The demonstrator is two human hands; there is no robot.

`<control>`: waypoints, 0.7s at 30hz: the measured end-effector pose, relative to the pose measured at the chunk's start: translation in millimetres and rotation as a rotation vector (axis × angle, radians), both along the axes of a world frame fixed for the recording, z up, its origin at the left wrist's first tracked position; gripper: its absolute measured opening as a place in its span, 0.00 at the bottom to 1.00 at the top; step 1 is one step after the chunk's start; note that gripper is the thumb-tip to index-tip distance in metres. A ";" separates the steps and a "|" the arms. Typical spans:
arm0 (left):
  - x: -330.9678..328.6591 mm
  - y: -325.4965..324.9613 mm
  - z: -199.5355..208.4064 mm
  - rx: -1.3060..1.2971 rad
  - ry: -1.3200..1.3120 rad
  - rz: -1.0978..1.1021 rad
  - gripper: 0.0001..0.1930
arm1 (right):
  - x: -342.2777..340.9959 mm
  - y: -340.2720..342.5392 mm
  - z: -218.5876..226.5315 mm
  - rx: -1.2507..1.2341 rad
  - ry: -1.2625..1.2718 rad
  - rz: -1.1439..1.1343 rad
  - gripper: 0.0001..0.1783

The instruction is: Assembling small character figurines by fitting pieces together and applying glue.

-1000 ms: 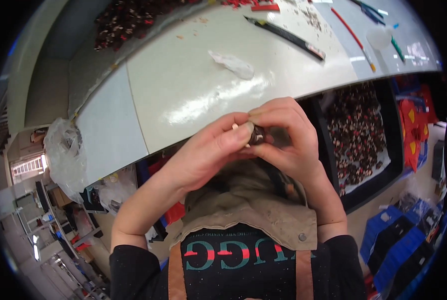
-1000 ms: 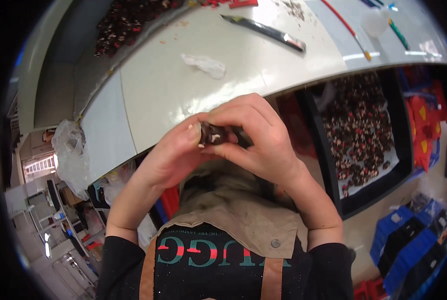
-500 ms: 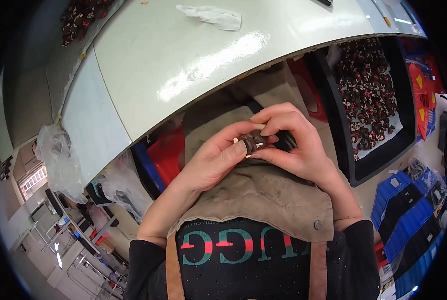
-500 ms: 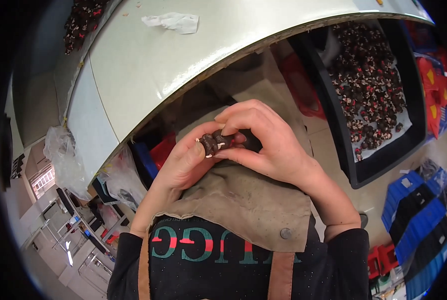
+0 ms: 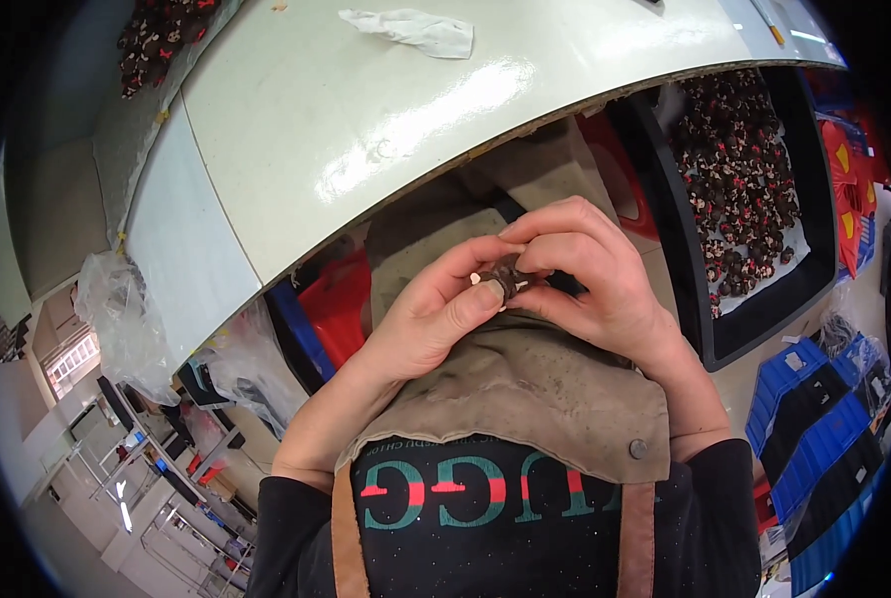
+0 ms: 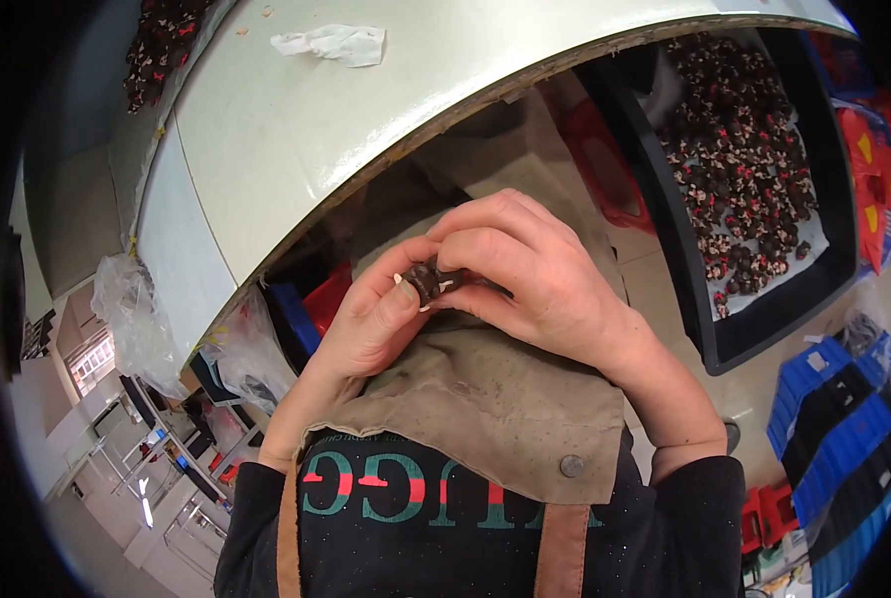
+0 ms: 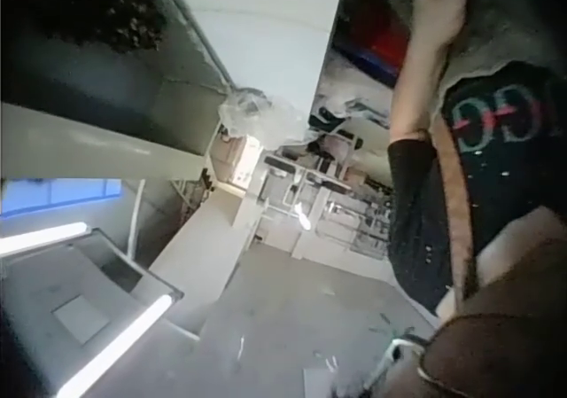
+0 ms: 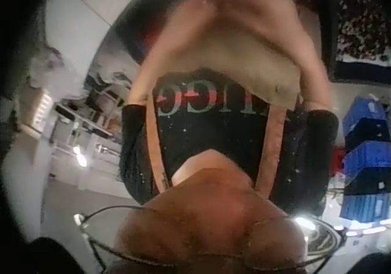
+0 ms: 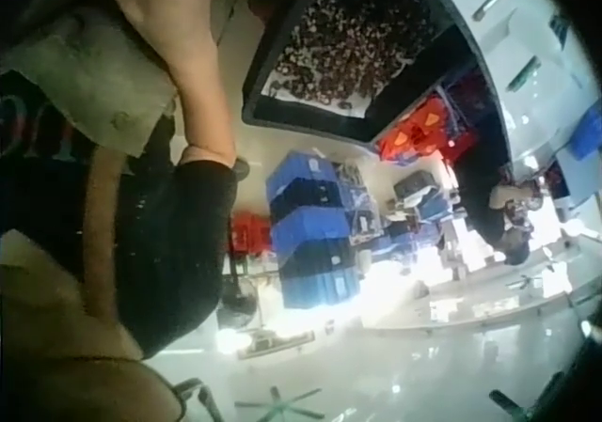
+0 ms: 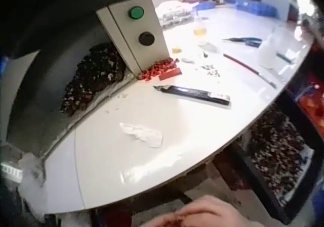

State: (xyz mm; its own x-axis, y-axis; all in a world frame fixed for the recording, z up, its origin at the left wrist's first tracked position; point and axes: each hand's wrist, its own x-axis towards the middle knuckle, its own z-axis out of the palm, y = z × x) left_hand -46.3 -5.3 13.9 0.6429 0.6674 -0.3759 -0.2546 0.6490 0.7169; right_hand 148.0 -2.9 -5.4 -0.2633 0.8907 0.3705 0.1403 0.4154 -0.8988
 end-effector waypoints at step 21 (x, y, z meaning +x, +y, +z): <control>13.2 -12.2 2.8 -0.056 0.051 0.122 0.23 | -7.3 -13.7 -11.3 0.012 -0.014 -0.143 0.25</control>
State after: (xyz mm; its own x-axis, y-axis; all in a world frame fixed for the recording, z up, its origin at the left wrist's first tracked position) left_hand -33.1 -17.5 16.7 0.5372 0.7166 -0.4450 -0.2985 0.6549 0.6943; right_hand 140.7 -16.6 -16.7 -0.1391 0.9151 0.3786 0.2111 0.4009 -0.8915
